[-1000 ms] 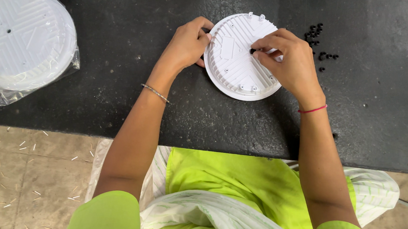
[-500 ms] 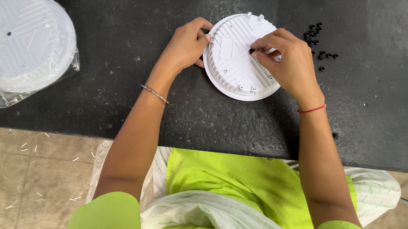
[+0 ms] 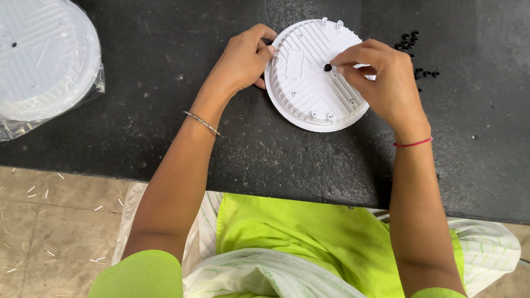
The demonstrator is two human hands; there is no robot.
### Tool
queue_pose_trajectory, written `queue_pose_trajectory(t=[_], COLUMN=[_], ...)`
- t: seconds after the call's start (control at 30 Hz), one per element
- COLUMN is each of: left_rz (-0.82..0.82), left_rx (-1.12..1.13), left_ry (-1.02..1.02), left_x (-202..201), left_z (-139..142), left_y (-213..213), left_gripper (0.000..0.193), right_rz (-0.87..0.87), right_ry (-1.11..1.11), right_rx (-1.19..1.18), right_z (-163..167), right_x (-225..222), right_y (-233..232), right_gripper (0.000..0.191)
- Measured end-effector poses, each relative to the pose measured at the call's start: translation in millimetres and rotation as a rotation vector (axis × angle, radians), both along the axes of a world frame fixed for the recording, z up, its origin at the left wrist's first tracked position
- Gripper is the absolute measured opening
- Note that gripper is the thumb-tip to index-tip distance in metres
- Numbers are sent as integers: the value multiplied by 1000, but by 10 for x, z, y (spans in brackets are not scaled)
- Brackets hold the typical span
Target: The person sits at a workbench and presses small black plastic clips into the underside of round white light fixture bases, working one base at a time. They place each finished base onto a stack of completed bases and pick up the next one, occasionally handling plastic wrapping around the bases.
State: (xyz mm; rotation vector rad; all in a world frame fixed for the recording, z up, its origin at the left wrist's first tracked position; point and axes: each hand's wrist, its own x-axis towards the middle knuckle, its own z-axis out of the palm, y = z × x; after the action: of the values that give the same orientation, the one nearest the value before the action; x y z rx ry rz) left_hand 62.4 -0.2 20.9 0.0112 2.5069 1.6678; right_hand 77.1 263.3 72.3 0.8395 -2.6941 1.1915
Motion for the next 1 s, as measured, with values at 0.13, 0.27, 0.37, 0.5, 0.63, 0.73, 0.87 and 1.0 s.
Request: queue_pose_trajectory(t=[0.13, 0.27, 0.37, 0.5, 0.63, 0.73, 0.87, 1.0], left_rz=[-3, -2, 3, 7, 7, -2, -4, 21], left_rx=[-12, -17, -26, -21, -38, -19, 9, 40], left_ry=[-12, -20, -20, -10, -26, -7, -2, -5], left_x=[-8, -7, 2, -1, -16, -31, -45, -59], left_z=[-4, 6, 14, 25, 6, -19, -45, -57], left_y=[4, 9, 17, -2, -10, -15, -37, -41], left_gripper=[26, 27, 27, 27, 26, 26, 26, 27], right_rz=[42, 55, 59, 80, 94, 97, 80, 26], right_ry=[29, 79, 117, 167, 165, 145, 231, 274], right_rx=[10, 52, 97, 146, 136, 142, 245, 297], right_z=[-11, -37, -46, -35, -9, 11, 21, -25], right_x=[14, 18, 17, 26, 35, 42, 133, 320], right_y=[19, 24, 24, 18, 22, 19, -4, -62], right_gripper=[30, 32, 32, 32, 32, 31, 34, 48])
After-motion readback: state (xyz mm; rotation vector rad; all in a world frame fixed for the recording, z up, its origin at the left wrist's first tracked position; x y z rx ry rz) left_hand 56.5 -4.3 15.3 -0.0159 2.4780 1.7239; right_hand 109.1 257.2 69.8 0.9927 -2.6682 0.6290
